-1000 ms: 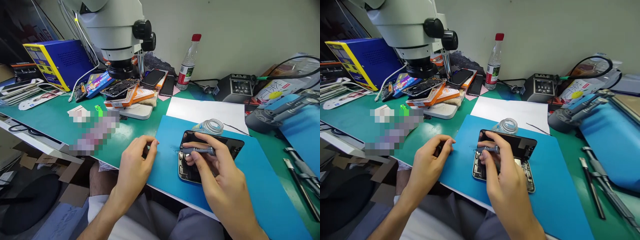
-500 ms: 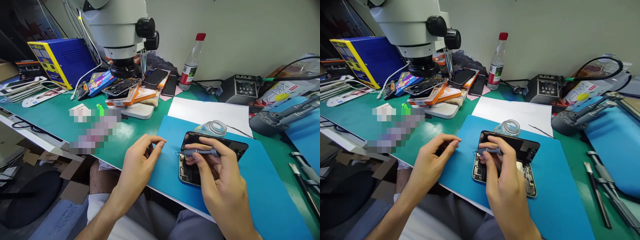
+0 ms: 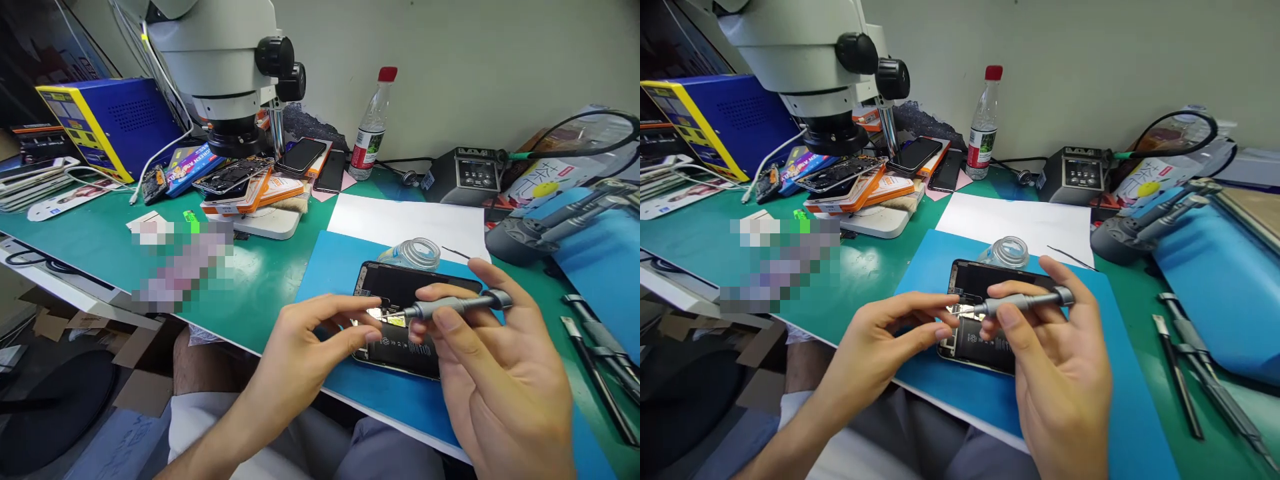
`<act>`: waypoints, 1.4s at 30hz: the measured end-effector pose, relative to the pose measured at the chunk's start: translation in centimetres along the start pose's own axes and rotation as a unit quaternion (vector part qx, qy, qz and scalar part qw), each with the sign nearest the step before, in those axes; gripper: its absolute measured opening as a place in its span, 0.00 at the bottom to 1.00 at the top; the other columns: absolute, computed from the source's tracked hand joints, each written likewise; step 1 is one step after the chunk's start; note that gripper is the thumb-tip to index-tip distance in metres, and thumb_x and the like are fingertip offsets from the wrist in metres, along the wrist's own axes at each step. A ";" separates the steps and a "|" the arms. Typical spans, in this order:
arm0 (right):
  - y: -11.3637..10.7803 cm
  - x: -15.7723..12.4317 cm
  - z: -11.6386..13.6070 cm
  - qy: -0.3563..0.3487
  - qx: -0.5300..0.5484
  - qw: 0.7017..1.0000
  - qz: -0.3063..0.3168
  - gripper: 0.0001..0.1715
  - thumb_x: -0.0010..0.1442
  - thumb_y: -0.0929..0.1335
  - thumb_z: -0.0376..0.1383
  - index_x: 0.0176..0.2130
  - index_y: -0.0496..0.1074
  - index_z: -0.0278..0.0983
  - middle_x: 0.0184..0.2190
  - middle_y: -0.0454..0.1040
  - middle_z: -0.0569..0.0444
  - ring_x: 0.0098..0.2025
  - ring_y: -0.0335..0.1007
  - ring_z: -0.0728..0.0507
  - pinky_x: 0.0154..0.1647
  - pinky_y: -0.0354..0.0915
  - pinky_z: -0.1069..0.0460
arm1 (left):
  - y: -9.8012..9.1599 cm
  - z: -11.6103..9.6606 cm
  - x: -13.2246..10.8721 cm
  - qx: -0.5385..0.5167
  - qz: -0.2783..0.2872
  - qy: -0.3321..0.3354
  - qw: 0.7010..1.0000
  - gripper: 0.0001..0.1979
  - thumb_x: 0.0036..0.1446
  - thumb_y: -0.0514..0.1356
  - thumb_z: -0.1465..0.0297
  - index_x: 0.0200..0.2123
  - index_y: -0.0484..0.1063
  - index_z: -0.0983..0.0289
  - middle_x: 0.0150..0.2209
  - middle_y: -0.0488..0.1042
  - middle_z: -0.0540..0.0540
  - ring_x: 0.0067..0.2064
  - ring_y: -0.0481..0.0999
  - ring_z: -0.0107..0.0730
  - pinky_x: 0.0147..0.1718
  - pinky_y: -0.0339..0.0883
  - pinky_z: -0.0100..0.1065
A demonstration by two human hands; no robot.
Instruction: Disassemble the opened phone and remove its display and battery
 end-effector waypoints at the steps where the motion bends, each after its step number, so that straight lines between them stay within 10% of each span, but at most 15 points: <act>1: 0.0 -0.1 -0.1 0.005 0.006 1.000 0.003 0.34 0.61 0.78 0.39 0.63 0.69 0.47 0.41 0.81 0.53 0.33 0.78 0.50 0.34 0.79 0.57 | 0.5 0.3 0.1 -0.033 0.007 -0.015 0.999 0.11 0.63 0.71 0.70 0.48 0.87 0.54 0.41 0.88 0.48 0.42 0.85 0.31 0.43 0.76 0.26; 42: 0.1 0.1 -1.7 0.066 0.030 0.997 0.021 0.31 0.61 0.78 0.38 0.61 0.73 0.49 0.39 0.80 0.56 0.28 0.77 0.49 0.30 0.79 0.57 | 1.2 1.1 0.3 -0.140 0.024 -0.059 0.988 0.09 0.61 0.71 0.76 0.38 0.89 0.56 0.36 0.88 0.53 0.36 0.89 0.39 0.35 0.84 0.32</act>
Point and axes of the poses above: each hand's wrist, its own x-axis towards the middle knuckle, its own y-axis out of the palm, z = x × y, the point moved 10 cm from there along x, towards the middle knuckle
